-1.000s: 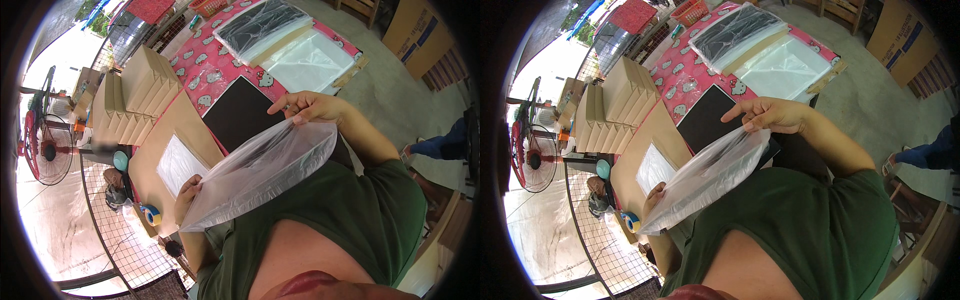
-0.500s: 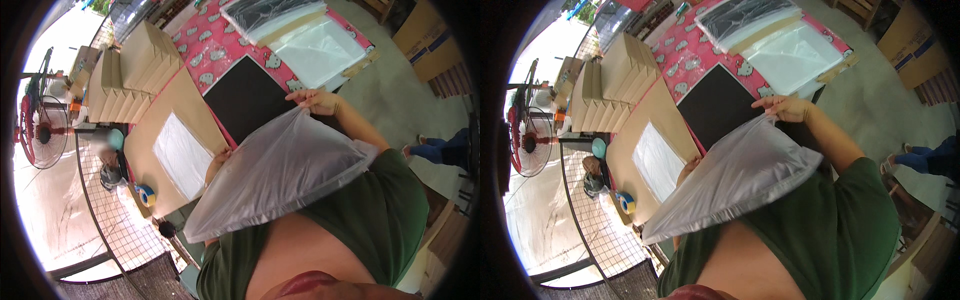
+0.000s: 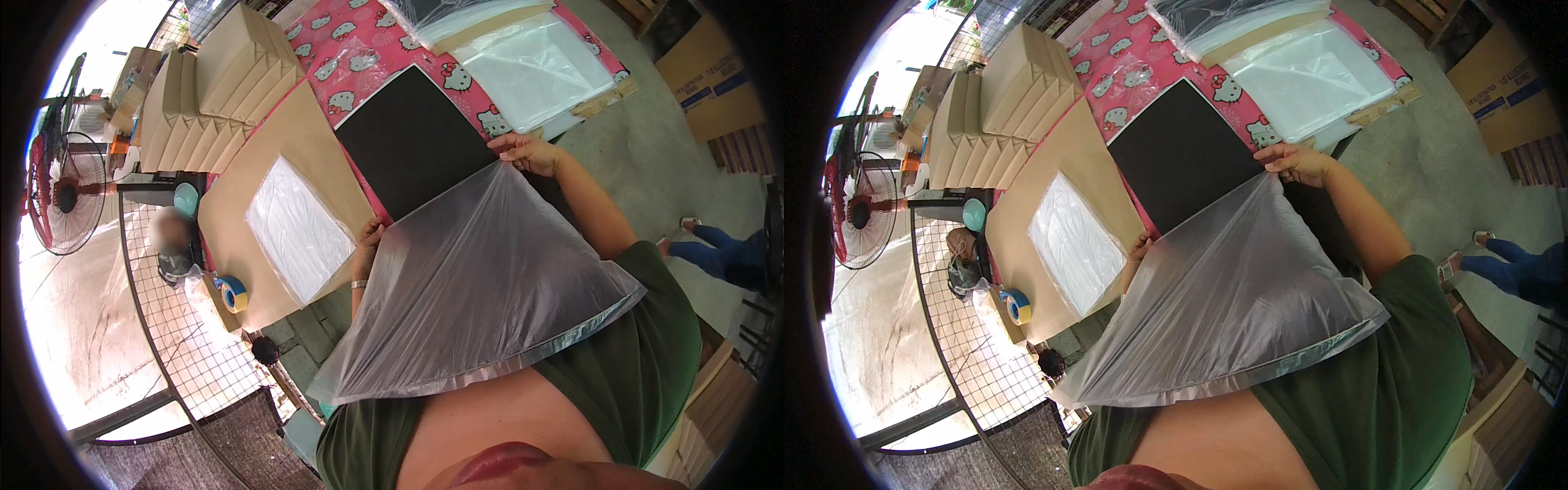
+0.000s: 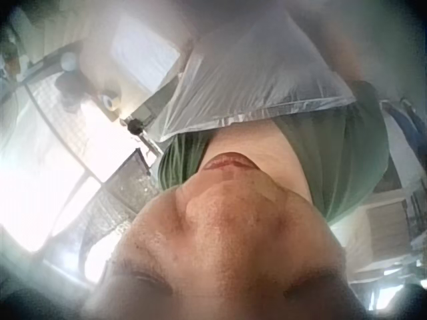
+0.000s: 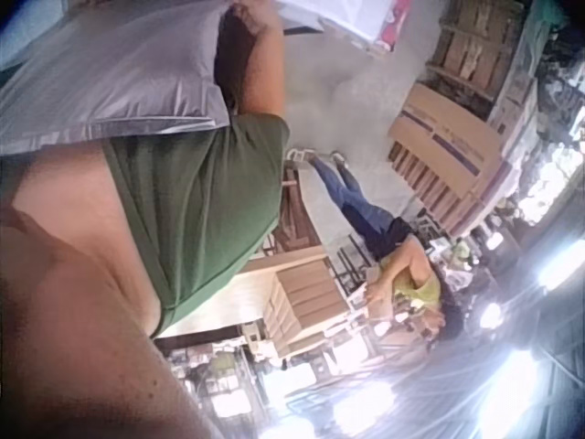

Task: The person places black boards into individual plastic sleeves and stacks them on a table.

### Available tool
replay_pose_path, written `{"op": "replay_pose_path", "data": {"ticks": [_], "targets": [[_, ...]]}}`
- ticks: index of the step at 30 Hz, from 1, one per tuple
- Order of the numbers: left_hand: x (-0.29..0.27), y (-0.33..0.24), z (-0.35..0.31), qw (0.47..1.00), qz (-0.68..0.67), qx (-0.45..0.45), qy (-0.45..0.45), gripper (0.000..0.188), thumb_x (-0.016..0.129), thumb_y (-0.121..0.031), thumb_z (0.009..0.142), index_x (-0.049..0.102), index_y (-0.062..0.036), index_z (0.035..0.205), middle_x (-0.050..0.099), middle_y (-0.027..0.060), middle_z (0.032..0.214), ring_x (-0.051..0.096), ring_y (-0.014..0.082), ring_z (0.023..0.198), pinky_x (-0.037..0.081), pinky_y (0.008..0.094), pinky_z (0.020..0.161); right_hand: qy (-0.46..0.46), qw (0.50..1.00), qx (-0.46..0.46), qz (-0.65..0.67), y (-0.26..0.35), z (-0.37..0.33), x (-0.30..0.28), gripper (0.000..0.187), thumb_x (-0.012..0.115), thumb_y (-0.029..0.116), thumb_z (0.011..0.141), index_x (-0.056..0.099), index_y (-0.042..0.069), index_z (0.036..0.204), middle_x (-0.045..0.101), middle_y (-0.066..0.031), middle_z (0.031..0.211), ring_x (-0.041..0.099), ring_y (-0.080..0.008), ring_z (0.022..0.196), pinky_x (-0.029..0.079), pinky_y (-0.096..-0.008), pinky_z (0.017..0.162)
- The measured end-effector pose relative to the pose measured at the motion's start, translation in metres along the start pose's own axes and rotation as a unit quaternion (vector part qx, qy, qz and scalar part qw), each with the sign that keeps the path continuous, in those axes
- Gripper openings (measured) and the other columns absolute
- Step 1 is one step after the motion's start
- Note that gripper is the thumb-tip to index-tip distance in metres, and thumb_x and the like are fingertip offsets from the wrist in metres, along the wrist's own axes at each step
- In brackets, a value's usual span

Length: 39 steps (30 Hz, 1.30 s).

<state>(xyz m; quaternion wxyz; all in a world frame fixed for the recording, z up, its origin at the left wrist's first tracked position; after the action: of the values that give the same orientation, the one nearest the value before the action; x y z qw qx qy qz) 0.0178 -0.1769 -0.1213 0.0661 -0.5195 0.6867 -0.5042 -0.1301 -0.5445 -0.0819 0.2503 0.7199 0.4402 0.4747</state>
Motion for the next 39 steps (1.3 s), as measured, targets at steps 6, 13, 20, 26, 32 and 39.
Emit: {"op": "replay_pose_path", "data": {"ticks": [6, 13, 20, 26, 32, 39], "targets": [[-0.014, 0.003, -0.003, 0.985, 0.102, 0.117, -0.081, 0.034, 0.054, -0.006, 0.088, 0.049, -0.0070, 0.122, 0.059, 0.0054, 0.101, 0.057, 0.0133, 0.082, 0.048, 0.0263, 0.074, -0.038, 0.999, 0.007, 0.033, -0.009, 0.003, -0.016, 0.039, 0.067, 0.012, 0.080, 0.055, 0.011, 0.117, 0.057, 0.0039, 0.092, 0.050, -0.0042, 0.073, 0.038, -0.0189, 0.062], [0.078, -0.066, -0.083, 0.665, 0.679, 0.293, -0.106, 0.049, 0.056, -0.012, 0.085, 0.040, -0.0071, 0.132, 0.046, 0.0178, 0.129, 0.045, 0.0289, 0.117, 0.038, 0.0370, 0.096, -0.083, 0.847, -0.211, -0.480, 0.058, -0.078, 0.052, 0.061, 0.071, 0.014, 0.072, 0.048, 0.010, 0.128, 0.048, -0.0094, 0.128, 0.042, -0.0217, 0.120, 0.033, -0.0373, 0.099], [0.161, -0.121, -0.134, 0.785, 0.454, 0.381, 0.180, 0.033, 0.056, -0.018, 0.084, 0.059, -0.0002, 0.112, 0.056, 0.0188, 0.122, 0.041, 0.0345, 0.126, 0.022, 0.0428, 0.110, 0.102, 0.804, -0.413, -0.416, 0.128, -0.142, 0.153, 0.046, 0.067, 0.017, 0.074, 0.057, 0.008, 0.118, 0.059, -0.0095, 0.117, 0.048, -0.0263, 0.119, 0.026, -0.0393, 0.105], [0.133, -0.121, -0.082, 0.819, 0.490, 0.299, 0.003, 0.019, 0.063, -0.009, 0.080, 0.065, 0.0046, 0.093, 0.065, 0.0167, 0.101, 0.061, 0.0220, 0.096, 0.047, 0.0342, 0.086, 0.031, 0.935, -0.309, -0.169, 0.097, -0.074, 0.118, 0.018, 0.063, 0.016, 0.083, 0.065, 0.003, 0.096, 0.066, -0.0061, 0.098, 0.059, -0.0137, 0.093, 0.043, -0.0296, 0.087], [0.093, -0.079, -0.021, 0.927, 0.308, 0.196, -0.090, 0.027, 0.067, -0.001, 0.075, 0.060, 0.0040, 0.100, 0.063, 0.0116, 0.101, 0.060, 0.0216, 0.092, 0.046, 0.0330, 0.084, -0.093, 0.930, -0.208, -0.288, 0.056, -0.007, 0.081, 0.019, 0.067, 0.011, 0.082, 0.064, 0.002, 0.099, 0.066, -0.0036, 0.091, 0.057, -0.0094, 0.088, 0.044, -0.0272, 0.081], [0.090, -0.061, -0.016, 0.965, 0.191, 0.163, -0.072, 0.042, 0.068, 0.000, 0.073, 0.053, 0.0054, 0.111, 0.063, 0.0108, 0.101, 0.059, 0.0212, 0.094, 0.047, 0.0334, 0.084, -0.128, 0.930, -0.131, -0.319, 0.010, 0.003, 0.059, 0.024, 0.067, 0.010, 0.080, 0.063, 0.000, 0.101, 0.066, -0.0044, 0.090, 0.058, -0.0110, 0.086, 0.044, -0.0266, 0.080]]}}
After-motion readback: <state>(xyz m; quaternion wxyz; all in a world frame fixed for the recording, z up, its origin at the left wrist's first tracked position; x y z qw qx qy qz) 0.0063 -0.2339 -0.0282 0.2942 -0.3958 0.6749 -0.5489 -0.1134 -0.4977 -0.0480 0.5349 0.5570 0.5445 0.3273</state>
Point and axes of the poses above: each hand's wrist, its own z-axis towards the middle knuckle, its own x-axis out of the palm, y = z × x, the point moved 7 cm from there along z, towards the middle knuckle
